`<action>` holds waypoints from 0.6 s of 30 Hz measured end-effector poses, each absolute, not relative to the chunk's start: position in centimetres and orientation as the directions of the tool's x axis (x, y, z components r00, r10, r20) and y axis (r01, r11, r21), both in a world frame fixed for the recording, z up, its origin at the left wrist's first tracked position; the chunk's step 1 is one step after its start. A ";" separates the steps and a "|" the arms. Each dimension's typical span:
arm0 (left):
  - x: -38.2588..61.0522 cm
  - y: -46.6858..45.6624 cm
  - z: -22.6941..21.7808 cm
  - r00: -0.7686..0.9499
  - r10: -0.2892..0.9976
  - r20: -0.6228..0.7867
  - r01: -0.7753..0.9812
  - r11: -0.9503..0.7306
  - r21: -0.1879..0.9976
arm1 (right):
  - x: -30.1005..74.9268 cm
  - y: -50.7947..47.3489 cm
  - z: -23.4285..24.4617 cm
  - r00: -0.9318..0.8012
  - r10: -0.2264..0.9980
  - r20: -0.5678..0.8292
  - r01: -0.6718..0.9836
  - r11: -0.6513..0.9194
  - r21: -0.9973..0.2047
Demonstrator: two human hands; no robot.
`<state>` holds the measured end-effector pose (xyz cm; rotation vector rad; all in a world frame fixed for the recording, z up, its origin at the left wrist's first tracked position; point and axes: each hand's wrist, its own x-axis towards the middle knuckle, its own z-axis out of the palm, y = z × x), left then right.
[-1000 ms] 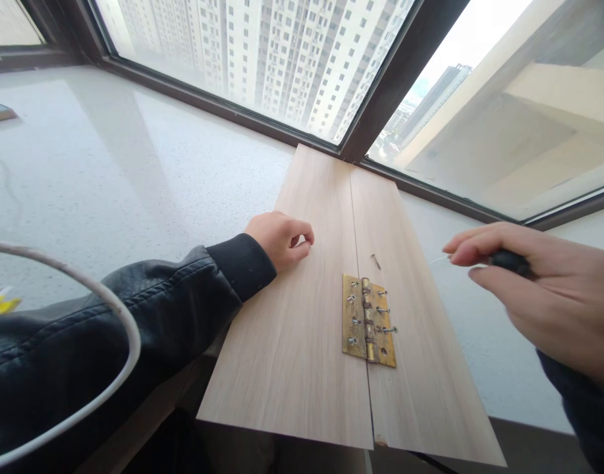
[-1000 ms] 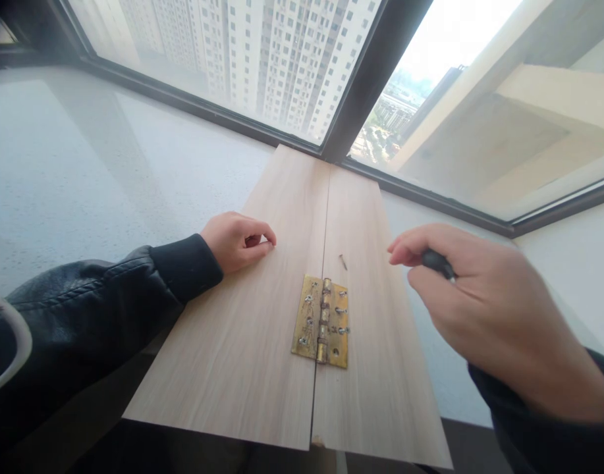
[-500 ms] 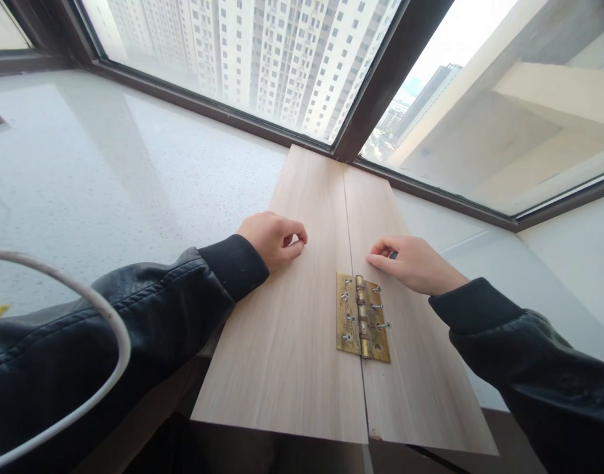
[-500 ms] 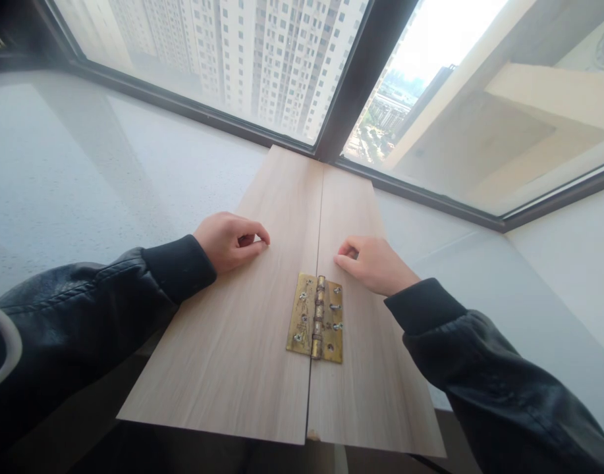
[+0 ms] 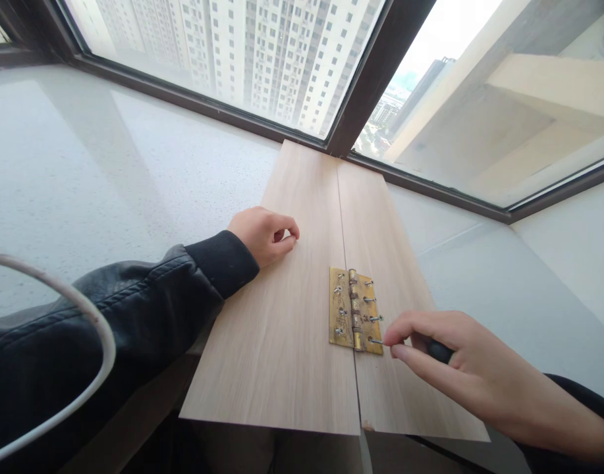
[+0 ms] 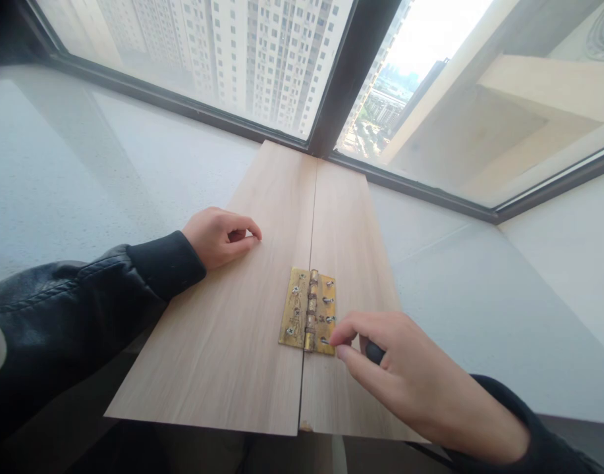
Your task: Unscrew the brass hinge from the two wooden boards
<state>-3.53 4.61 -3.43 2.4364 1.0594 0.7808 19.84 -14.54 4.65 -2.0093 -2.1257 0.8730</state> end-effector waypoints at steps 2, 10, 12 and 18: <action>-3.5 4.6 -3.4 0.564 0.752 0.342 0.547 -0.650 0.527 | 19.7 -14.3 4.4 -0.125 0.943 -0.309 0.890 -0.031 -0.455; -3.4 4.7 -3.5 0.558 0.746 0.365 0.541 -0.660 0.521 | 19.6 -14.0 4.5 -0.160 0.950 -0.269 0.913 0.038 -0.407; -3.5 4.7 -3.5 0.557 0.747 0.363 0.541 -0.658 0.523 | 19.6 -14.0 4.5 -0.167 0.952 -0.256 0.911 0.049 -0.410; -3.5 4.7 -3.5 0.560 0.749 0.354 0.547 -0.655 0.522 | 19.5 -14.0 4.4 -0.219 0.957 -0.192 0.916 0.134 -0.378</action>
